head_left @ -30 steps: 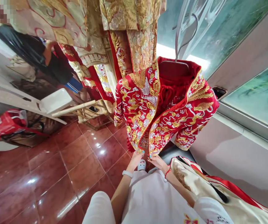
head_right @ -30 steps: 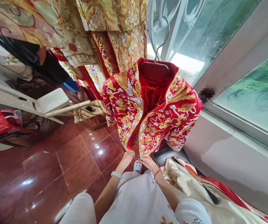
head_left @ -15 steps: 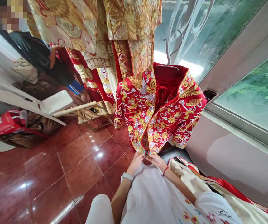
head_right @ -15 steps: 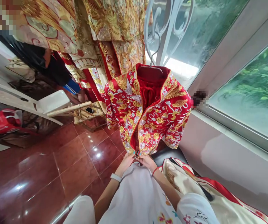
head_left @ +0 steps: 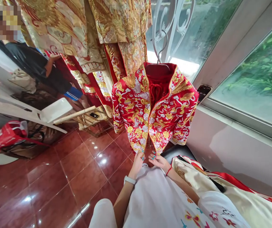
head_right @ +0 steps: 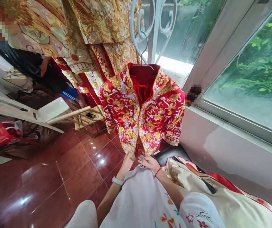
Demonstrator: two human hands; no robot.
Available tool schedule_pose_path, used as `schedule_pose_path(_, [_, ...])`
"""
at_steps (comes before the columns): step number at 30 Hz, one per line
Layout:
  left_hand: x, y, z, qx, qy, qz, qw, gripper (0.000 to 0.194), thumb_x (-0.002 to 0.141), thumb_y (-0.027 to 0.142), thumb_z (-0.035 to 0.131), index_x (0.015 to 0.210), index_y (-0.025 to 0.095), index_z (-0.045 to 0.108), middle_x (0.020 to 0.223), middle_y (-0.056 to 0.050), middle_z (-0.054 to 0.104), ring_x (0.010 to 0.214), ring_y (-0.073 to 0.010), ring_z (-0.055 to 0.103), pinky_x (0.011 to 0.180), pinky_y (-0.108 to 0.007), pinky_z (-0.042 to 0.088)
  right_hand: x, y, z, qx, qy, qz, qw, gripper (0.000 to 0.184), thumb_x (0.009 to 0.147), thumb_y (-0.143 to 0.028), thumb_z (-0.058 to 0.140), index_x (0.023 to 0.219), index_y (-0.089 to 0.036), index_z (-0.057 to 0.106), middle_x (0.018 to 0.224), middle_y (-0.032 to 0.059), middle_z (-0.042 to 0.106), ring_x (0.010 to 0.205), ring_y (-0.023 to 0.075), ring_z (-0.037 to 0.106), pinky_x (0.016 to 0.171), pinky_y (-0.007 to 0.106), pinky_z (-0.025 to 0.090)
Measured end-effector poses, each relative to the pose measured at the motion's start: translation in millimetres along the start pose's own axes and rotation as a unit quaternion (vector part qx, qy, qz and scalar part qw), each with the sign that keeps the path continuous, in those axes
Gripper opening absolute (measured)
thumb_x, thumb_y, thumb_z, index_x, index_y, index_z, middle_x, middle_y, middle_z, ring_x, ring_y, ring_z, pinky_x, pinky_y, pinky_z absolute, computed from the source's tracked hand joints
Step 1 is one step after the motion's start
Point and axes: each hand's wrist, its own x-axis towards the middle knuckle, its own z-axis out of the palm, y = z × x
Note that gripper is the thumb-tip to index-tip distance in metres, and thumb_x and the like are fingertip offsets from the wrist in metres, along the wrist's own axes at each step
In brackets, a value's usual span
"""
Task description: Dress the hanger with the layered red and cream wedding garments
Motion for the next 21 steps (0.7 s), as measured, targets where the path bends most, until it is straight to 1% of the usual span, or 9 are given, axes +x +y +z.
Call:
schedule_pose_path(3, [-3, 2, 0.5, 0.006, 0.003, 0.009, 1.000, 0.043, 0.063, 0.034, 0.089, 0.096, 0.020, 0.064, 0.090, -0.002, 0.072, 0.086, -0.0171, 0.067, 0.086, -0.033, 0.046, -5, 1, 2, 0.026, -0.033, 0.010, 0.999, 0.038, 0.059, -0.024, 0.087, 0.081, -0.024, 0.056, 0.079, -0.0035, 0.059, 0.081, 0.0155, 0.057, 0.101, 0.045, 0.045])
schedule_pose_path(5, [-5, 4, 0.3, 0.010, 0.004, 0.017, 1.000, 0.049, 0.063, 0.036, 0.090, 0.102, 0.020, 0.067, 0.101, -0.006, 0.075, 0.099, -0.0225, 0.069, 0.096, -0.037, 0.046, -6, 2, 3, 0.041, -0.050, 0.012, 0.998, 0.035, 0.061, -0.021, 0.085, 0.081, -0.024, 0.056, 0.083, -0.0034, 0.059, 0.087, 0.0160, 0.058, 0.105, 0.046, 0.043])
schedule_pose_path(7, [-8, 6, -0.1, 0.011, 0.001, 0.017, 1.000, 0.052, 0.061, 0.037, 0.092, 0.104, 0.020, 0.069, 0.105, -0.007, 0.076, 0.101, -0.0241, 0.070, 0.098, -0.040, 0.047, -4, 4, 4, 0.037, -0.038, 0.007, 0.999, 0.033, 0.063, -0.022, 0.085, 0.083, -0.024, 0.059, 0.084, -0.0033, 0.061, 0.090, 0.0161, 0.059, 0.106, 0.046, 0.043])
schedule_pose_path(9, [-11, 8, -0.3, 0.014, -0.004, 0.016, 1.000, 0.055, 0.060, 0.036, 0.092, 0.108, 0.020, 0.070, 0.108, -0.007, 0.077, 0.103, -0.0243, 0.071, 0.101, -0.041, 0.047, -2, 6, 4, 0.017, -0.003, -0.009, 1.000, 0.032, 0.063, -0.025, 0.087, 0.084, -0.023, 0.062, 0.084, -0.0025, 0.064, 0.089, 0.0168, 0.061, 0.105, 0.046, 0.043])
schedule_pose_path(11, [-15, 8, -0.6, 0.020, -0.014, 0.019, 1.000, 0.057, 0.061, 0.035, 0.092, 0.111, 0.021, 0.070, 0.111, -0.007, 0.076, 0.108, -0.0250, 0.070, 0.105, -0.043, 0.046, -1, 9, 5, 0.000, 0.028, -0.024, 0.999, 0.033, 0.060, -0.028, 0.089, 0.079, -0.022, 0.064, 0.080, -0.0022, 0.066, 0.085, 0.0172, 0.062, 0.103, 0.046, 0.045])
schedule_pose_path(13, [-17, 7, -1.3, 0.025, -0.031, 0.026, 0.999, 0.055, 0.063, 0.034, 0.091, 0.112, 0.021, 0.070, 0.117, -0.008, 0.075, 0.115, -0.0266, 0.067, 0.110, -0.045, 0.043, 0, 12, 7, -0.011, 0.044, -0.030, 0.999, 0.035, 0.056, -0.030, 0.092, 0.074, -0.022, 0.064, 0.076, -0.0024, 0.068, 0.080, 0.0168, 0.063, 0.100, 0.044, 0.048])
schedule_pose_path(15, [-18, 4, -2.9, 0.030, -0.047, 0.023, 0.998, 0.050, 0.065, 0.033, 0.090, 0.110, 0.021, 0.071, 0.120, -0.009, 0.074, 0.121, -0.0285, 0.064, 0.114, -0.046, 0.040, -1, 15, 10, -0.017, 0.047, -0.027, 0.998, 0.037, 0.053, -0.030, 0.094, 0.075, -0.022, 0.065, 0.075, -0.0024, 0.069, 0.079, 0.0169, 0.065, 0.097, 0.041, 0.050])
schedule_pose_path(18, [-15, -1, -6.7, 0.034, -0.049, 0.011, 0.998, 0.043, 0.067, 0.030, 0.088, 0.105, 0.023, 0.071, 0.118, -0.008, 0.074, 0.123, -0.0294, 0.063, 0.116, -0.049, 0.037, -3, 18, 17, -0.027, 0.052, -0.025, 0.998, 0.040, 0.051, -0.030, 0.095, 0.078, -0.022, 0.068, 0.075, -0.0015, 0.071, 0.081, 0.0181, 0.067, 0.091, 0.037, 0.053])
schedule_pose_path(21, [-11, -5, -9.2, 0.031, -0.033, 0.013, 0.999, 0.042, 0.062, 0.029, 0.091, 0.098, 0.023, 0.070, 0.108, -0.007, 0.076, 0.117, -0.0292, 0.065, 0.116, -0.051, 0.037, -4, 21, 24, -0.033, 0.061, -0.029, 0.997, 0.043, 0.050, -0.031, 0.095, 0.084, -0.022, 0.070, 0.078, -0.0001, 0.073, 0.085, 0.0195, 0.069, 0.088, 0.036, 0.053])
